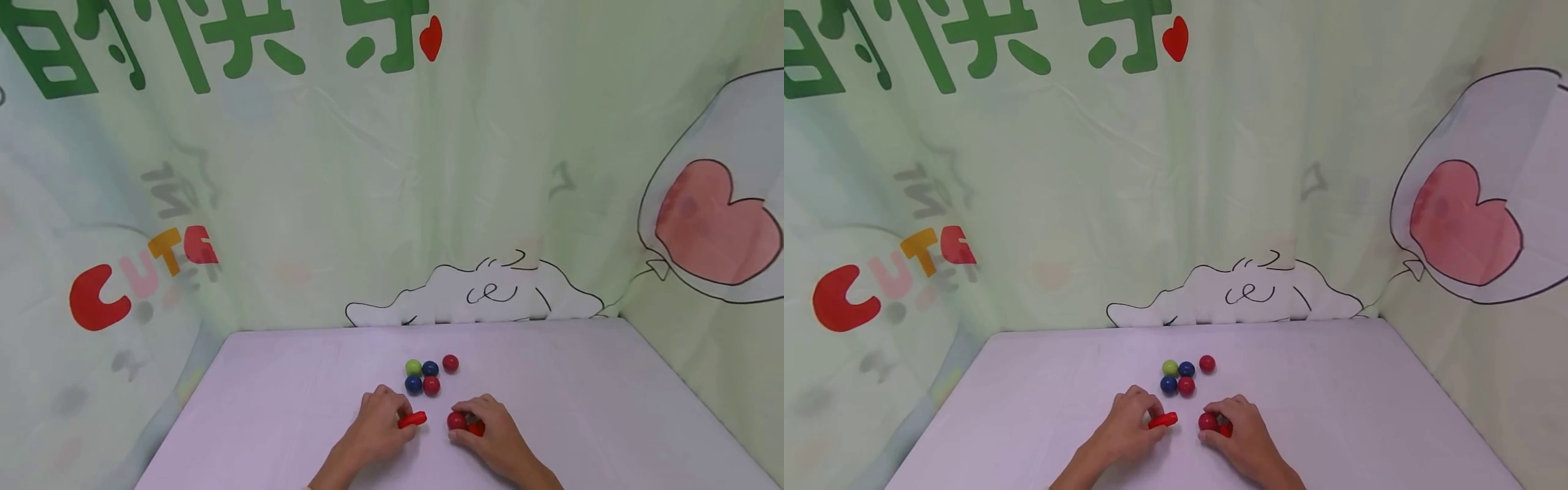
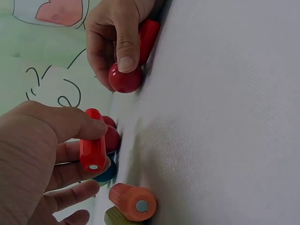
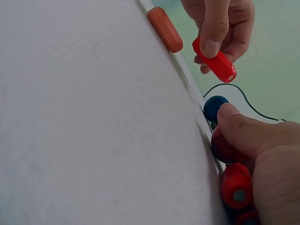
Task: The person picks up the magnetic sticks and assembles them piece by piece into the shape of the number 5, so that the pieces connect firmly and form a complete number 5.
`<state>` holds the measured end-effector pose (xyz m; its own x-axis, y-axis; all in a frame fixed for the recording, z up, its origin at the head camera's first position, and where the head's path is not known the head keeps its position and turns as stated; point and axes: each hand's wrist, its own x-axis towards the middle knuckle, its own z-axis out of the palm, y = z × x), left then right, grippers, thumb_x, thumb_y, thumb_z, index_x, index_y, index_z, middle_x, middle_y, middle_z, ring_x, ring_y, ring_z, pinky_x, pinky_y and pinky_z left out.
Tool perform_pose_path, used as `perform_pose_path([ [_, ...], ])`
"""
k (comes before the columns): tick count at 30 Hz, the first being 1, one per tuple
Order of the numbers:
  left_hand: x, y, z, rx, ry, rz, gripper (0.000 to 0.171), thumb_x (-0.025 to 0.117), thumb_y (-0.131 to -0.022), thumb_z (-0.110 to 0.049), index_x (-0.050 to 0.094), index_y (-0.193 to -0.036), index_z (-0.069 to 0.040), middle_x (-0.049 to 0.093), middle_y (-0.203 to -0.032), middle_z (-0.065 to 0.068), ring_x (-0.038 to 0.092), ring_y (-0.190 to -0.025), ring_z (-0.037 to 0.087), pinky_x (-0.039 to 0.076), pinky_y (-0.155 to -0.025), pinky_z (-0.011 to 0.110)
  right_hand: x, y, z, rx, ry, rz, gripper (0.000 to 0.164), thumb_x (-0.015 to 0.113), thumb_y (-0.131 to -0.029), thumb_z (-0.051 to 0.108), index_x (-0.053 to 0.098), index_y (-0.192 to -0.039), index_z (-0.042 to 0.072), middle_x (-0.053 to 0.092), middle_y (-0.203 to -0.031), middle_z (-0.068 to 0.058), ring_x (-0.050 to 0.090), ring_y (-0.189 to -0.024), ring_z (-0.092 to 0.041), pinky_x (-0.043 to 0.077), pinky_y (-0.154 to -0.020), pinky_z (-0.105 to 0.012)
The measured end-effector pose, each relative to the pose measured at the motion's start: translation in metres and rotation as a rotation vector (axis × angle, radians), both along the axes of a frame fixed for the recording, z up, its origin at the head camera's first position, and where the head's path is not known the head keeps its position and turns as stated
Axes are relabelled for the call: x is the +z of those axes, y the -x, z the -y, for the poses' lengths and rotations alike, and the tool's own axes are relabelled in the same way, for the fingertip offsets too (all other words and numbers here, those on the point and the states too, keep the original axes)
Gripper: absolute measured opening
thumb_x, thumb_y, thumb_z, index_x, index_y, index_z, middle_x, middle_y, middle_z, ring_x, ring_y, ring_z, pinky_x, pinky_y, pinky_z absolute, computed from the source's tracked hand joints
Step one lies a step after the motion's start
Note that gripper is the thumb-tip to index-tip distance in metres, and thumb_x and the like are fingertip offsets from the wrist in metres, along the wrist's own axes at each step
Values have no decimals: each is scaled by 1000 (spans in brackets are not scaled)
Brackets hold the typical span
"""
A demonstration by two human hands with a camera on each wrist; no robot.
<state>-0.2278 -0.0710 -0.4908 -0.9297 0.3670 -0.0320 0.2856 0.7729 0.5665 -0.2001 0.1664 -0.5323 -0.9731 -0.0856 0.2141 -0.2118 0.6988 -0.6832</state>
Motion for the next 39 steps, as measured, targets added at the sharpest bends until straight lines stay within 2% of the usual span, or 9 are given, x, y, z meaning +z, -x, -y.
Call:
perform_pose_path([
  [7, -3, 7, -4, -22, -30, -6, 15, 83, -85, -25, 74, -96, -21, 54, -89, -12, 47, -89, 12, 45, -75, 29, -1, 2, 0, 13, -23, -17, 39, 90, -75, 37, 75, -107, 23, 63, -95, 14, 53, -92, -9, 54, -80, -23],
  [14, -5, 12, -13, -75, -30, 1, 17, 82, -86, -21, 75, -102, -18, 56, -86, -12, 49, -85, 7, 48, -73, 22, 0, 1, 0, 4, -31, -32, 41, 90, -75, 39, 75, -110, 23, 65, -98, 15, 54, -94, -8, 56, -84, -26],
  [19, -7, 12, -19, -94, -45, 6, 16, 82, -86, -20, 74, -100, -19, 56, -85, -12, 50, -85, 6, 50, -74, 22, -1, 1, 0, -7, -36, -43, 43, 89, -75, 40, 76, -112, 22, 65, -98, 17, 55, -94, -7, 56, -83, -25],
  [25, -9, 11, -24, -119, -13, 4, 19, 81, -86, -21, 74, -103, -18, 54, -84, -11, 49, -81, 5, 48, -73, 21, -2, 2, 0, 14, -38, -66, 40, 88, -76, 39, 77, -111, 22, 66, -95, 20, 54, -92, -6, 53, -81, -23],
  [33, -8, 8, -27, -131, 0, -8, 18, 81, -87, -19, 74, -104, -18, 55, -85, -12, 49, -82, 6, 50, -76, 23, -1, 0, 0, 37, -41, -115, 40, 88, -77, 39, 77, -111, 22, 66, -94, 22, 52, -89, -4, 52, -79, -23],
  [39, -10, 10, -26, -140, -1, -15, 19, 80, -87, -17, 74, -105, -18, 56, -87, -13, 50, -82, 5, 50, -77, 23, 3, -1, 1, 30, -42, -98, 39, 89, -76, 38, 77, -110, 21, 67, -94, 21, 53, -89, -5, 52, -80, -25],
])
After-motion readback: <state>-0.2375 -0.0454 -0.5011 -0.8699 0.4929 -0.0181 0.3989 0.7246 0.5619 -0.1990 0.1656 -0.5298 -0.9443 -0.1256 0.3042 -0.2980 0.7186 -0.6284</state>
